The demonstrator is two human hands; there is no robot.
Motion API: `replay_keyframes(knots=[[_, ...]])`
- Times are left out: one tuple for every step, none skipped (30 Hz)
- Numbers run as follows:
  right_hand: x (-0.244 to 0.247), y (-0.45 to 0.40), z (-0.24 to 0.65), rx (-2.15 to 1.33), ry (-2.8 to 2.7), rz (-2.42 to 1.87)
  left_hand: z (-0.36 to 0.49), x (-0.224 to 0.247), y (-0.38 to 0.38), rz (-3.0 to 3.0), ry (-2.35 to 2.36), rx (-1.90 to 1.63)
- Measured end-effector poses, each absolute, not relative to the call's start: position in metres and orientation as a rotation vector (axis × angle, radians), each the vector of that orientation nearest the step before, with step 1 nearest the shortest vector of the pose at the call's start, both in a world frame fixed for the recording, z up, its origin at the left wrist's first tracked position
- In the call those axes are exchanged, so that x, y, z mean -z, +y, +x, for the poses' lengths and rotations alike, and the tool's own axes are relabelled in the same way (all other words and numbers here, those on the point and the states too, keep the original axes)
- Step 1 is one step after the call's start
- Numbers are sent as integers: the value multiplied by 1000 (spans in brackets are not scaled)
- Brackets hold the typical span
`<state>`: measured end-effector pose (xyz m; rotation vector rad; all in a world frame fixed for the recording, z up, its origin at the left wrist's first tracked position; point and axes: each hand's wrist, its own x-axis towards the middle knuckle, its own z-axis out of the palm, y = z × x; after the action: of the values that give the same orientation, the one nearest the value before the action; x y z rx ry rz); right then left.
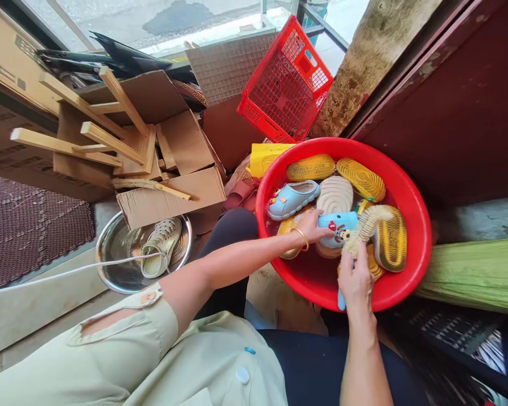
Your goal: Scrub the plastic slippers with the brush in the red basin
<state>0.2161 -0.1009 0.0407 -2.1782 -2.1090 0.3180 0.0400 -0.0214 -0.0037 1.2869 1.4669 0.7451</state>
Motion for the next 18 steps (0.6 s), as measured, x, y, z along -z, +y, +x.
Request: replay_keyframes(knots=[[-42,-103,210,-285,-2082,-2157,38,4,-18,1253,1485,-734],[-42,-104,205,-253,-2059,-2139,36,4,-16,1208,1504,-728],[-42,-104,204,-226,-2040,-2130,35,3,-14,1158,1513,-726],[-41,-101,205,-210,-2024,-2132,36,1,-13,1104,1504,-725],[-40,-97,209,-207,-2004,-2141,36,-2,-13,1055,1481,-723],[-39,-92,215,-215,-1979,-2154,38,-5,-15,1027,1455,-719],[-37,-87,222,-232,-1950,-2168,40,-8,-18,1031,1441,-720],[-36,-82,229,-261,-1922,-2178,43,-12,-22,1068,1441,-726],[-35,-78,235,-301,-1898,-2182,45,-16,-27,1133,1453,-736],[-35,-76,239,-348,-1877,-2186,48,-19,-33,1218,1472,-757],[-34,-75,242,-397,-1856,-2192,49,-21,-37,1307,1476,-775],[-34,-76,242,-444,-1831,-2204,51,-23,-41,1391,1470,-794],[-35,-78,241,-488,-1805,-2221,52,-24,-43,1463,1453,-808],[-35,-81,239,-525,-1776,-2247,53,-24,-44,1525,1427,-820],[-36,-84,236,-563,-1746,-2273,53,-24,-43,1576,1404,-835],[-37,-86,233,-601,-1718,-2295,53,-22,-42,1614,1382,-849],[-37,-88,231,-639,-1694,-2312,54,-21,-40,1634,1361,-863],[-37,-88,230,-673,-1677,-2323,54,-19,-37,1630,1348,-880]])
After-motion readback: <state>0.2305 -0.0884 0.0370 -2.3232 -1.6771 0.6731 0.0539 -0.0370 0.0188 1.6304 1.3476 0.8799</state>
